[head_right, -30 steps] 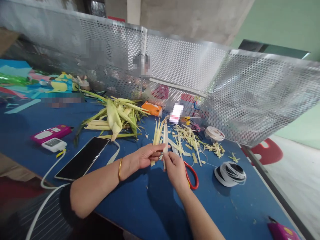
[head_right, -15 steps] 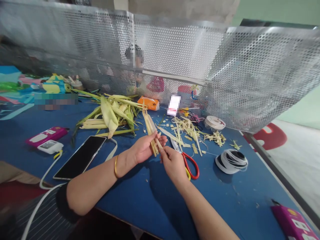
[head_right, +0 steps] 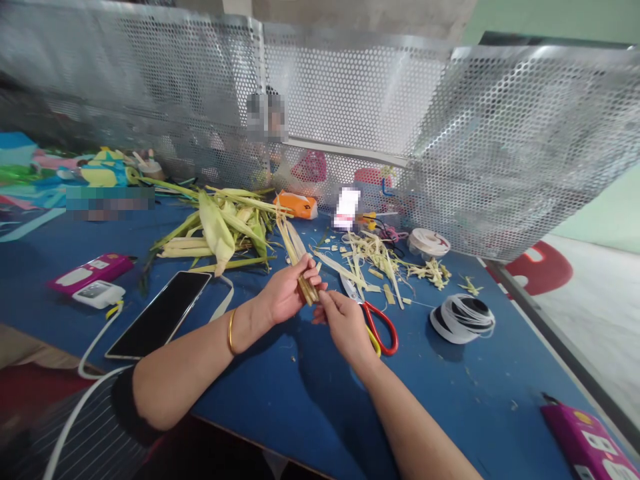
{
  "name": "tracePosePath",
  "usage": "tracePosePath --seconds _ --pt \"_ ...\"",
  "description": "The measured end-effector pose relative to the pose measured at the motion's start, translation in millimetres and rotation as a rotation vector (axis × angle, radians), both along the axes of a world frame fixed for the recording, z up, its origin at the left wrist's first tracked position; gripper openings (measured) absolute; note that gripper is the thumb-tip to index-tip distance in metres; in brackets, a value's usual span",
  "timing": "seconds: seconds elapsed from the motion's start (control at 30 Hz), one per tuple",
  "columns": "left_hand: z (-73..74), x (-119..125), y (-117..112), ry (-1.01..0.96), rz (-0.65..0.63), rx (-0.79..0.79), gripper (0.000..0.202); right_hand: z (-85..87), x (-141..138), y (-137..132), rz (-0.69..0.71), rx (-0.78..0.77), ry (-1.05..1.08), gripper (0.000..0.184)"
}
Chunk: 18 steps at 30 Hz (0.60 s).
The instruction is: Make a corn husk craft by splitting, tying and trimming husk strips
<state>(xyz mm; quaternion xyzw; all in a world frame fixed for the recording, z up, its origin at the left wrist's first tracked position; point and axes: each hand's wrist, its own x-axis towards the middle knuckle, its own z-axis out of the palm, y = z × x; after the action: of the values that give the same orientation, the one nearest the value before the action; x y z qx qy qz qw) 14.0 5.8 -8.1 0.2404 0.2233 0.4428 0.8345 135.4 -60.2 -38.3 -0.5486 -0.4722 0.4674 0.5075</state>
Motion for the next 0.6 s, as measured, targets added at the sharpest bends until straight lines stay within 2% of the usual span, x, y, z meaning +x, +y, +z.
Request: tracePosePath --seconds 0.1,0.2,0.27,0.37,0.6 --pt "-0.4 0.7 -2.7 0.053 0.119 0.156 0.032 9.2 -6.1 -3.1 0.005 -0.174 0.446 0.051" --pt "-0.2 3.8 -10.1 0.189 0.199 0.325 0.04 17.6 -12.0 -6.6 0.119 -0.272 0.716 0.065" --pt "-0.4 6.5 -16.7 0.328 0.21 0.399 0.044 20.1 -14.3 -8.3 0.161 -0.265 0.801 0.068" --pt "-1.3 9.2 -24.4 0.471 0.214 0.478 0.045 19.7 -15.6 -9.5 0.153 -0.223 0.86 0.063" --pt "-2.5 8.4 -25.5 0.566 0.216 0.543 0.045 19.3 -17.1 -10.7 0.163 -0.162 0.854 0.058"
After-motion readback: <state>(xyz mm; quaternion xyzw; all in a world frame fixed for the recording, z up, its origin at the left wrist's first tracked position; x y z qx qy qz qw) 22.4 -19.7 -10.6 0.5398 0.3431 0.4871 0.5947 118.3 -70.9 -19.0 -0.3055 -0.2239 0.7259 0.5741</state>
